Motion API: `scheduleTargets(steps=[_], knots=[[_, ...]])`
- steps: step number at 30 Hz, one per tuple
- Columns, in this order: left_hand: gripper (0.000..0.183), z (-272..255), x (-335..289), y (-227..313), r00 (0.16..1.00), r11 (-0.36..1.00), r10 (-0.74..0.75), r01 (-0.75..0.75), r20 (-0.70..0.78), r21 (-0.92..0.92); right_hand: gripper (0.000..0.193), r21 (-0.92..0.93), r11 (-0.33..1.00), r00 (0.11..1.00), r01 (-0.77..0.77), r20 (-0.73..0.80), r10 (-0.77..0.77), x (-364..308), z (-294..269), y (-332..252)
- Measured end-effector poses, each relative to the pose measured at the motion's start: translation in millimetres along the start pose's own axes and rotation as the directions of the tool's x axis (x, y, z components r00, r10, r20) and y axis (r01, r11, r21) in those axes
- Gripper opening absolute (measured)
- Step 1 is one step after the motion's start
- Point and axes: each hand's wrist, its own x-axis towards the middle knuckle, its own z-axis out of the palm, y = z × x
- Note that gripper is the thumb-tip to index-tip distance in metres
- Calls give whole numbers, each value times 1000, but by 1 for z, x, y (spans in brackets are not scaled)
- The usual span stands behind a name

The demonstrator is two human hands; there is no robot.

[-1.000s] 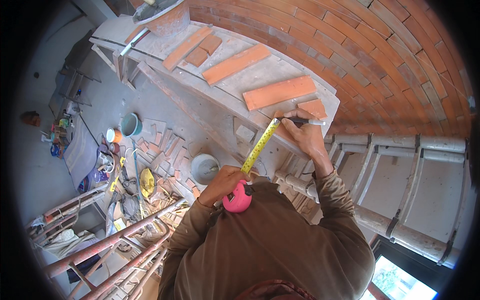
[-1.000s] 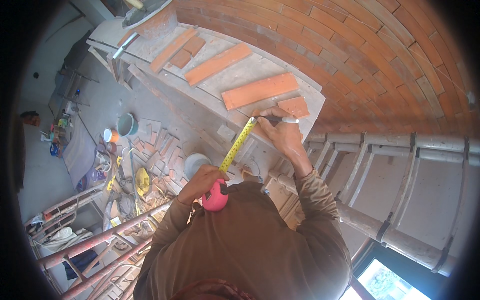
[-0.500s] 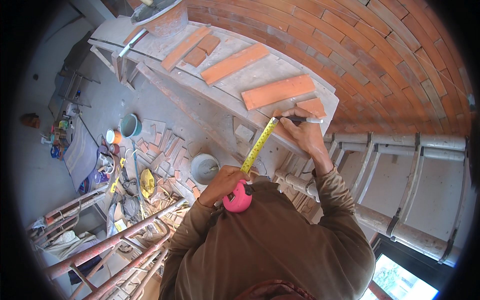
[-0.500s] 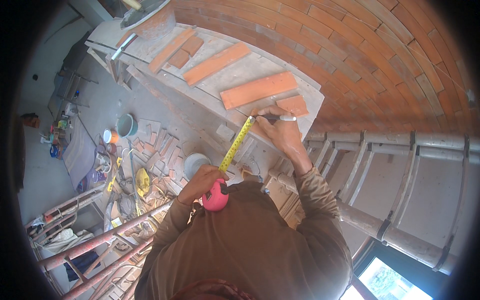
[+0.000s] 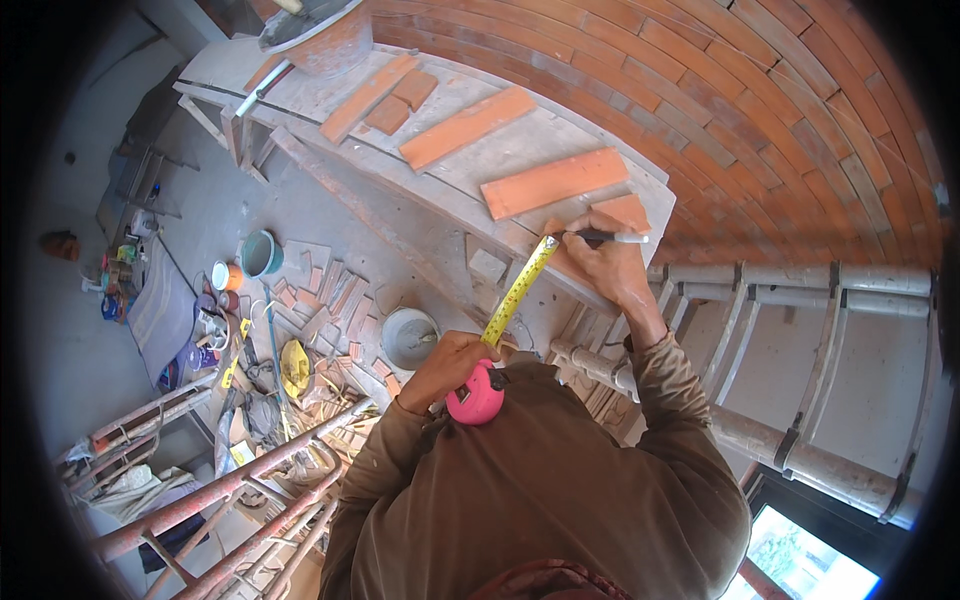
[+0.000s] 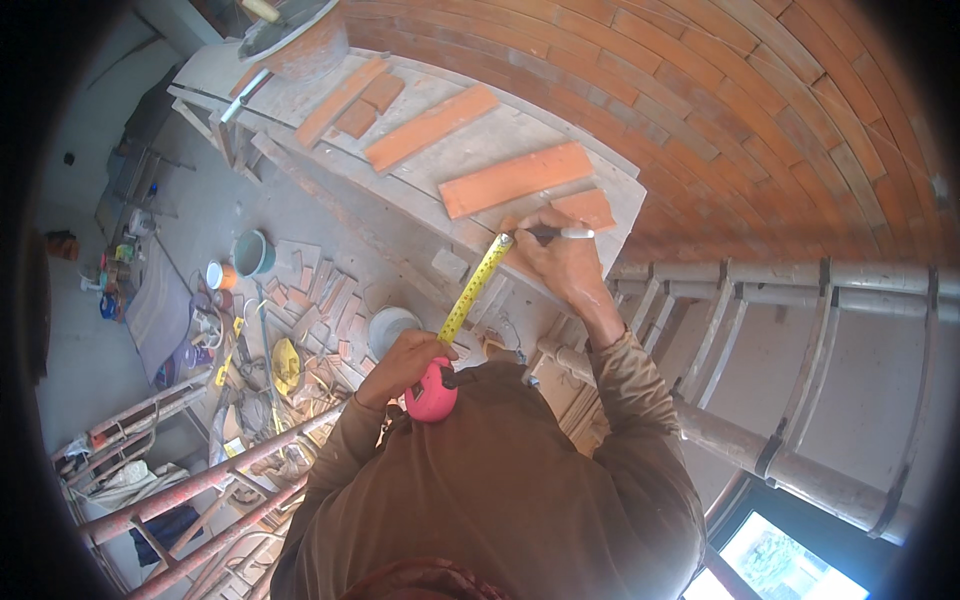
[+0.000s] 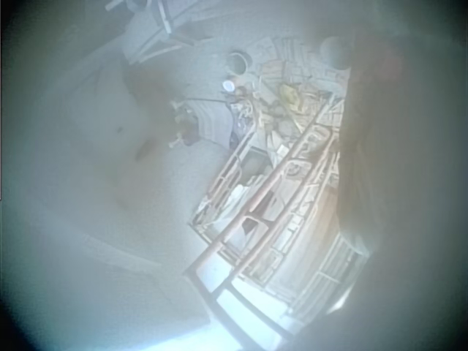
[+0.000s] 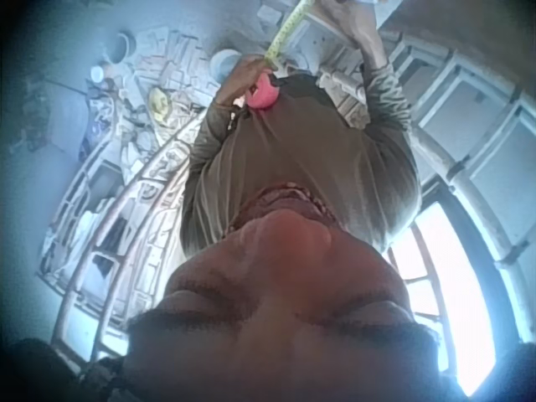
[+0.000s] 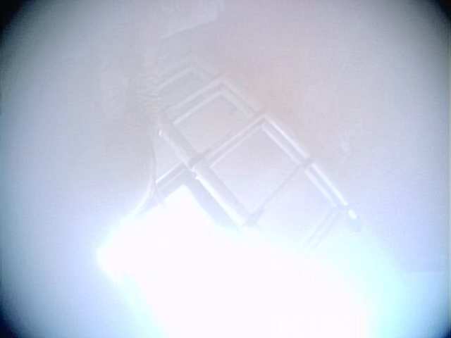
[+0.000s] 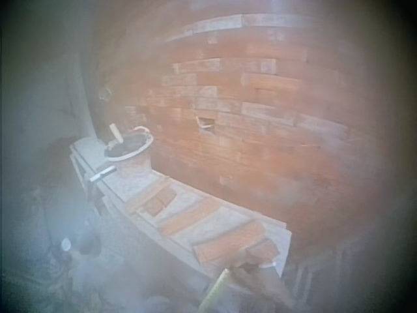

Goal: The person measures and marks several rectangular terracotta tiles on a wooden workbench using a pink tape measure and a black marker. They pick up tiles from a pile on the floor, place them on the bench, measure specific lengths, and mark the tiles with the marker.

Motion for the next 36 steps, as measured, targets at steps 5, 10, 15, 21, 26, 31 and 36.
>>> scheduleTargets(steps=[5, 10, 15, 21, 26, 31, 36], knots=[[29, 8, -5, 19, 989, 989, 140, -138, 46, -48, 11, 141, 989, 982, 48, -185, -21, -3, -14, 4], [26, 22, 10, 10, 977, 989, 149, -145, 152, -37, 13, 192, 981, 941, 29, -336, 38, -11, -38, 2], [27, 48, 19, 12, 955, 986, 166, -156, 245, -61, 15, 134, 989, 918, -59, -382, 107, -27, -57, 6], [30, 64, 22, 5, 940, 986, 152, -168, 306, 25, 16, 155, 987, 886, -49, -450, 115, -54, -64, 21], [32, 72, 17, -1, 927, 982, 157, -182, 341, 42, 17, 87, 992, 869, -93, -478, 123, -75, -65, 20], [32, 79, 17, -9, 927, 983, 150, -177, 345, 47, 18, 173, 971, 872, -163, -435, 224, -91, -63, 19], [31, 91, 17, -11, 932, 989, 142, -147, 334, -12, 16, 115, 982, 866, -148, -464, 185, -98, -60, 19]])
